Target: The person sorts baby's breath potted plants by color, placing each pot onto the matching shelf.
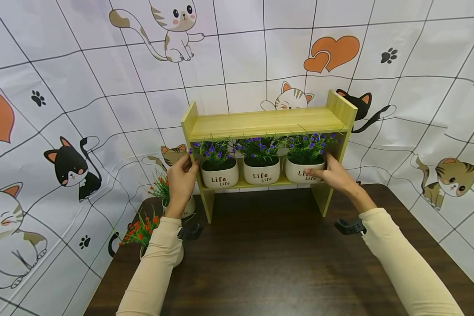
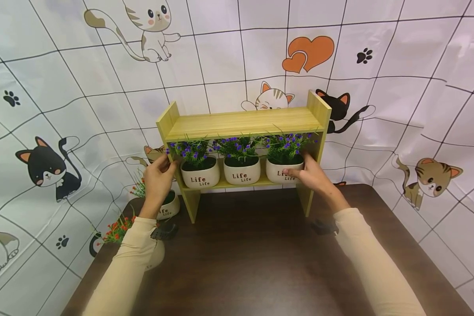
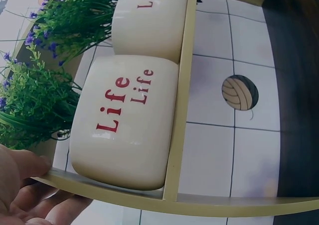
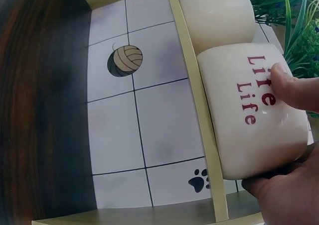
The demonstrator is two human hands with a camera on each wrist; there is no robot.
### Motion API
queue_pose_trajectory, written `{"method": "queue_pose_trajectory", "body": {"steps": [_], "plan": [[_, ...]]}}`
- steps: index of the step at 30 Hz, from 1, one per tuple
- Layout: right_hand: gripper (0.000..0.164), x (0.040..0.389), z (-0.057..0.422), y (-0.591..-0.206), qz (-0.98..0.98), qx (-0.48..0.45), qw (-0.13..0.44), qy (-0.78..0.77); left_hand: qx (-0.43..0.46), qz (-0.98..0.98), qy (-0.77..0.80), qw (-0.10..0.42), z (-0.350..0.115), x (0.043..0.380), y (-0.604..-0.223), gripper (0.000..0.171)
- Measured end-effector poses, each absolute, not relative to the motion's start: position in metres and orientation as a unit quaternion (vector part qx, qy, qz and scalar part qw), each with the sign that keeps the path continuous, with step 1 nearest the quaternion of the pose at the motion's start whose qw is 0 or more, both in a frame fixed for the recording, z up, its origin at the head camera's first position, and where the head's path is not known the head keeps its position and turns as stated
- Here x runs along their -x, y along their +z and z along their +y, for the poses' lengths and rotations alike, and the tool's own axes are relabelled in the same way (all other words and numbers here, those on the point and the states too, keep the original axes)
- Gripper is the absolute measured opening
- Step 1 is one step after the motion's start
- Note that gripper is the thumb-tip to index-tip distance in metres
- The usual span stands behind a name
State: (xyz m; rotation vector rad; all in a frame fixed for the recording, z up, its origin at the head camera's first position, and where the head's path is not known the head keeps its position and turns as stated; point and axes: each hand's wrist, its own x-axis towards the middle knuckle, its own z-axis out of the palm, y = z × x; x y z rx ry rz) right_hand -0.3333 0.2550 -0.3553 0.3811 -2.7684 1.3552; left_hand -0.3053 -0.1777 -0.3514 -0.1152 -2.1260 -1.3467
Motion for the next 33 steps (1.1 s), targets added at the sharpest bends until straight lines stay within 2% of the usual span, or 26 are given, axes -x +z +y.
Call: {"method": "queue_pose_trajectory", "body": {"steps": [11, 17, 25, 28, 33], "plan": [[0.100, 0.335, 0.255, -0.359, -0.864, -0.141, 0.042, 0.482, 0.042, -0.804, -0.510, 0.303, -0.177, 0.305, -0.351, 0.033], [0.103, 0.334, 0.255, -0.360, -0.872, -0.127, 0.047, 0.471, 0.039, -0.805, -0.508, 0.303, -0.178, 0.304, -0.351, 0.033], [0.104, 0.322, 0.253, -0.356, -0.875, -0.123, 0.084, 0.461, 0.036, -0.807, -0.507, 0.300, -0.178, 0.306, -0.352, 0.030], [0.094, 0.312, 0.252, -0.353, -0.887, -0.114, 0.114, 0.433, 0.036, -0.807, -0.506, 0.303, -0.178, 0.306, -0.352, 0.030], [0.058, 0.296, 0.251, -0.351, -0.880, -0.109, 0.211, 0.412, 0.035, -0.807, -0.507, 0.299, -0.178, 0.306, -0.351, 0.030]]}}
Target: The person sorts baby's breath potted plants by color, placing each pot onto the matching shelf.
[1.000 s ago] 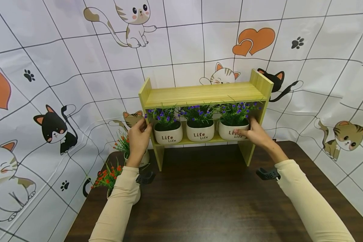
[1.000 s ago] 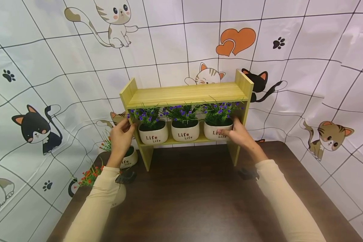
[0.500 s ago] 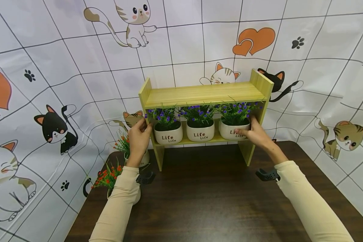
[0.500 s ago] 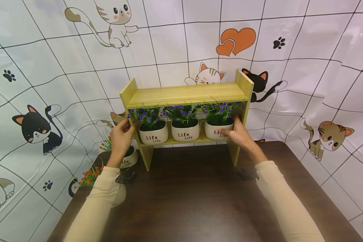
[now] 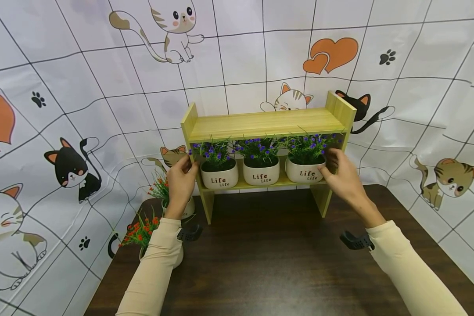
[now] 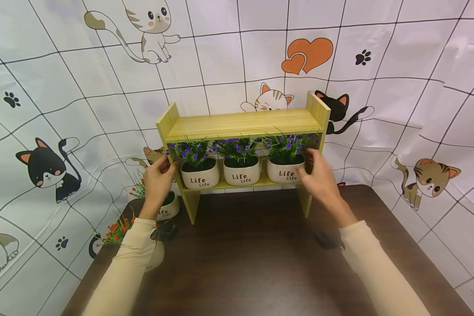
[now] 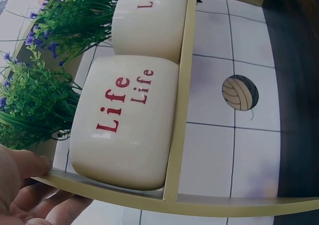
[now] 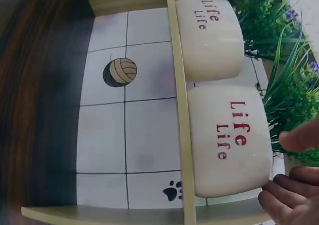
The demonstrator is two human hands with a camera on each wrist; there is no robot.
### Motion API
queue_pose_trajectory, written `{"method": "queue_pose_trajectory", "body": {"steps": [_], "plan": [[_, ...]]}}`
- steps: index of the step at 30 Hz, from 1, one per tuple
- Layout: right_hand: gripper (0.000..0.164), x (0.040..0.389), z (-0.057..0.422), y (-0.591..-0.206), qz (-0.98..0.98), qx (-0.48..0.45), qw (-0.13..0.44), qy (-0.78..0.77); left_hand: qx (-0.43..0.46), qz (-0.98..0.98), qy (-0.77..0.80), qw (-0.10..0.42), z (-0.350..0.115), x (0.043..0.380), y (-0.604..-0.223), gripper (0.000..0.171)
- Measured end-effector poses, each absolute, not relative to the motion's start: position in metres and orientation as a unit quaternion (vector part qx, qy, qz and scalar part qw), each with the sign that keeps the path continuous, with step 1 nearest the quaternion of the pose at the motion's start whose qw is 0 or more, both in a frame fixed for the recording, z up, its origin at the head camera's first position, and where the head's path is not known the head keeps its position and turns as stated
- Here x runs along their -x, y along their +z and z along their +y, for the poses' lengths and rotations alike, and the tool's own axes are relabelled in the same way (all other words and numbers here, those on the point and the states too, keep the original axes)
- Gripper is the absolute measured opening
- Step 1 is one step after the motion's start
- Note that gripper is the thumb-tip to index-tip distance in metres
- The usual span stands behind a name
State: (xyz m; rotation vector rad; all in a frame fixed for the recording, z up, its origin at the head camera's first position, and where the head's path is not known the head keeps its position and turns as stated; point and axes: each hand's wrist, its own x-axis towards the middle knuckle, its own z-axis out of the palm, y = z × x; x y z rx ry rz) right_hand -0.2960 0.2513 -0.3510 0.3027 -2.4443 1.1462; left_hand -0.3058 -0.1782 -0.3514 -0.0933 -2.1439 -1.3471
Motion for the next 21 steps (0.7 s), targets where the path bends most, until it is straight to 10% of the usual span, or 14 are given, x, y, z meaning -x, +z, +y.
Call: {"method": "queue_pose_trajectory", "body": {"steps": [10, 21], "plan": [[0.020, 0.290, 0.262, -0.356, -0.811, -0.065, 0.417, 0.405, 0.039, -0.805, -0.509, 0.303, -0.178, 0.306, -0.351, 0.030], [0.042, 0.303, 0.273, -0.363, -0.867, -0.045, 0.329, 0.372, 0.040, -0.800, -0.517, 0.302, -0.178, 0.307, -0.352, 0.034]]}}
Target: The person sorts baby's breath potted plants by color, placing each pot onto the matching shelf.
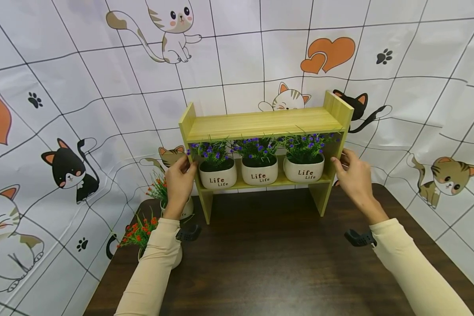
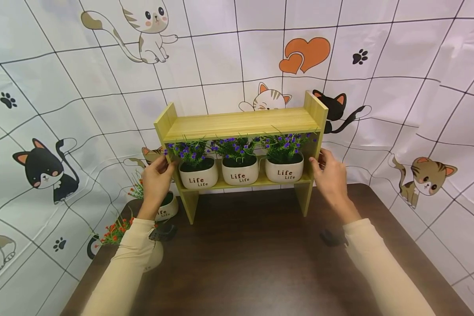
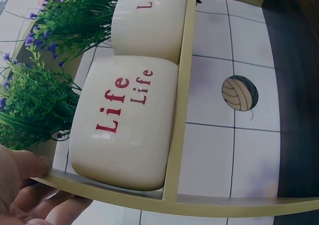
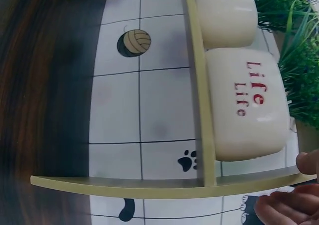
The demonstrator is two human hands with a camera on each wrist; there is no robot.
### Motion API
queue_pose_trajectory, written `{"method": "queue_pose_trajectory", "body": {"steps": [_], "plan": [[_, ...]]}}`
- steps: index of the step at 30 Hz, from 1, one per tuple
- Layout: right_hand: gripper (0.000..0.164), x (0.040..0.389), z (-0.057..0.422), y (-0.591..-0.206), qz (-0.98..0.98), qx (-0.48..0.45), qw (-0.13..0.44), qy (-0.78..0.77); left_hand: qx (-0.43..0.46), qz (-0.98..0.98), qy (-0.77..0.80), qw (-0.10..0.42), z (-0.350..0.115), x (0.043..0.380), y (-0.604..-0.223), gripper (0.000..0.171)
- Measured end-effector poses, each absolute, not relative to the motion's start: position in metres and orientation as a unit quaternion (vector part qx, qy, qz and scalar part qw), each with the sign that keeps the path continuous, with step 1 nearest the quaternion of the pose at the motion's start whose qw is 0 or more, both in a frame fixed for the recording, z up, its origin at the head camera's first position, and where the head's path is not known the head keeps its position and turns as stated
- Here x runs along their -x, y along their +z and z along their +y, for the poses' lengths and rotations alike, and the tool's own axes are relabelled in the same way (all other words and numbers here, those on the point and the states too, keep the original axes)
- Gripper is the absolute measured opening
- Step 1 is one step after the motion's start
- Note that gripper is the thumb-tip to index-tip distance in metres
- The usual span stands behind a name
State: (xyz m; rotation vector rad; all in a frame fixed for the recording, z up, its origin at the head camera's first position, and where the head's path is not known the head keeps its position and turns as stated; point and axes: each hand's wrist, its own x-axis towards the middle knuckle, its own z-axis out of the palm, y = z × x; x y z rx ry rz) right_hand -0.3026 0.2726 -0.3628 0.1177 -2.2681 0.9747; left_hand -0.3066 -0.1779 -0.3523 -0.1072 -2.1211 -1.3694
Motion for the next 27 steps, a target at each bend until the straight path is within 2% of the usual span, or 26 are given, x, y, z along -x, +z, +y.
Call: {"method": "queue_pose_trajectory", "body": {"steps": [7, 14, 21, 27], "plan": [[0.028, 0.312, 0.271, -0.370, -0.864, -0.053, 0.373, 0.335, 0.038, -0.803, -0.514, 0.298, -0.180, 0.306, -0.351, 0.035], [0.024, 0.313, 0.270, -0.370, -0.860, -0.060, 0.387, 0.326, 0.030, -0.819, -0.505, 0.270, -0.191, 0.299, -0.344, 0.038], [0.025, 0.313, 0.271, -0.370, -0.854, -0.053, 0.397, 0.333, 0.068, -0.809, -0.519, 0.269, -0.213, 0.278, -0.330, 0.026], [0.023, 0.313, 0.272, -0.370, -0.853, -0.055, 0.401, 0.329, 0.059, -0.806, -0.526, 0.265, -0.241, 0.248, -0.323, 0.027]]}}
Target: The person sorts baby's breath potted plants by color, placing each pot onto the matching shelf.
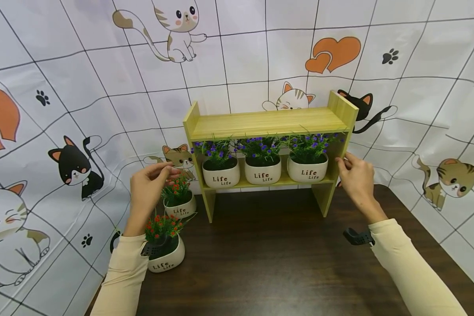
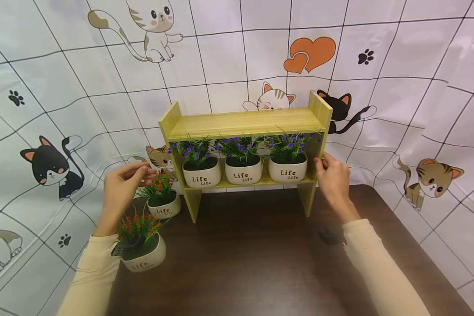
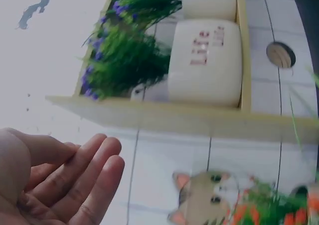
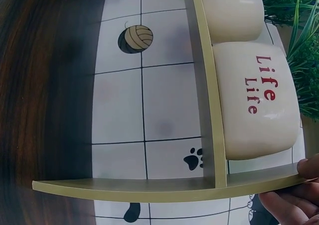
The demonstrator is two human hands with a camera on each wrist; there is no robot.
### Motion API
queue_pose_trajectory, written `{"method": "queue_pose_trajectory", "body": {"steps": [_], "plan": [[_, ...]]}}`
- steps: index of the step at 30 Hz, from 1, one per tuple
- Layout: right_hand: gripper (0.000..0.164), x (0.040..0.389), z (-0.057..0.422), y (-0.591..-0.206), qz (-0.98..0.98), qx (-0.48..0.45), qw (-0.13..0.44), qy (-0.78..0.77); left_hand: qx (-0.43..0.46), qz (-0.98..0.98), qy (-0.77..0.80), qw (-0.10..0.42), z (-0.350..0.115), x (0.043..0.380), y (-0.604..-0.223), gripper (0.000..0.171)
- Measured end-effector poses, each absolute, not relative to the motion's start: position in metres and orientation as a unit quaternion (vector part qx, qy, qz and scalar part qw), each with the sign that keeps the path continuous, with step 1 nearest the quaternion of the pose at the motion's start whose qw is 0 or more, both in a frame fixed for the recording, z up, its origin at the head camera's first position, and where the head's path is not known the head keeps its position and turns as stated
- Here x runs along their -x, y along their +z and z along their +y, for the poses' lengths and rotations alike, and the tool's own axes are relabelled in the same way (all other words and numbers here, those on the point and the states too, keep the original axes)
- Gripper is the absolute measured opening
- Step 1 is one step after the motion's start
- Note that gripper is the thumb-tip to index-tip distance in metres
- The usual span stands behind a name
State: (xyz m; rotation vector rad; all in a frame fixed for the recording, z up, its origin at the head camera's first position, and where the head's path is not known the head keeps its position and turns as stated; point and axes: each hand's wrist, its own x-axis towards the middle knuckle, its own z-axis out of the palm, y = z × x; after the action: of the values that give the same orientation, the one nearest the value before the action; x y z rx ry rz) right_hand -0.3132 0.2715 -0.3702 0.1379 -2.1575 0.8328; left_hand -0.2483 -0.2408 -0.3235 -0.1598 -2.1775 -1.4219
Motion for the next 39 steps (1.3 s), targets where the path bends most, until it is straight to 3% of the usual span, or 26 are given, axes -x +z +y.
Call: {"method": "queue_pose_trajectory", "body": {"steps": [12, 20, 24, 34, 39], "plan": [[0.028, 0.311, 0.272, -0.372, -0.850, -0.054, 0.396, 0.342, -0.017, -0.832, -0.463, 0.305, -0.305, 0.192, -0.346, 0.026], [0.028, 0.313, 0.273, -0.372, -0.851, -0.053, 0.405, 0.331, -0.093, -0.813, -0.473, 0.326, -0.344, 0.176, -0.381, 0.028], [0.026, 0.313, 0.272, -0.373, -0.844, -0.062, 0.410, 0.340, -0.112, -0.812, -0.479, 0.314, -0.357, 0.169, -0.406, 0.029], [0.024, 0.314, 0.274, -0.375, -0.844, -0.065, 0.417, 0.331, -0.160, -0.840, -0.480, 0.195, -0.361, 0.155, -0.475, 0.039], [0.024, 0.314, 0.274, -0.375, -0.843, -0.069, 0.416, 0.333, -0.198, -0.825, -0.478, 0.229, -0.352, 0.153, -0.495, 0.043]]}}
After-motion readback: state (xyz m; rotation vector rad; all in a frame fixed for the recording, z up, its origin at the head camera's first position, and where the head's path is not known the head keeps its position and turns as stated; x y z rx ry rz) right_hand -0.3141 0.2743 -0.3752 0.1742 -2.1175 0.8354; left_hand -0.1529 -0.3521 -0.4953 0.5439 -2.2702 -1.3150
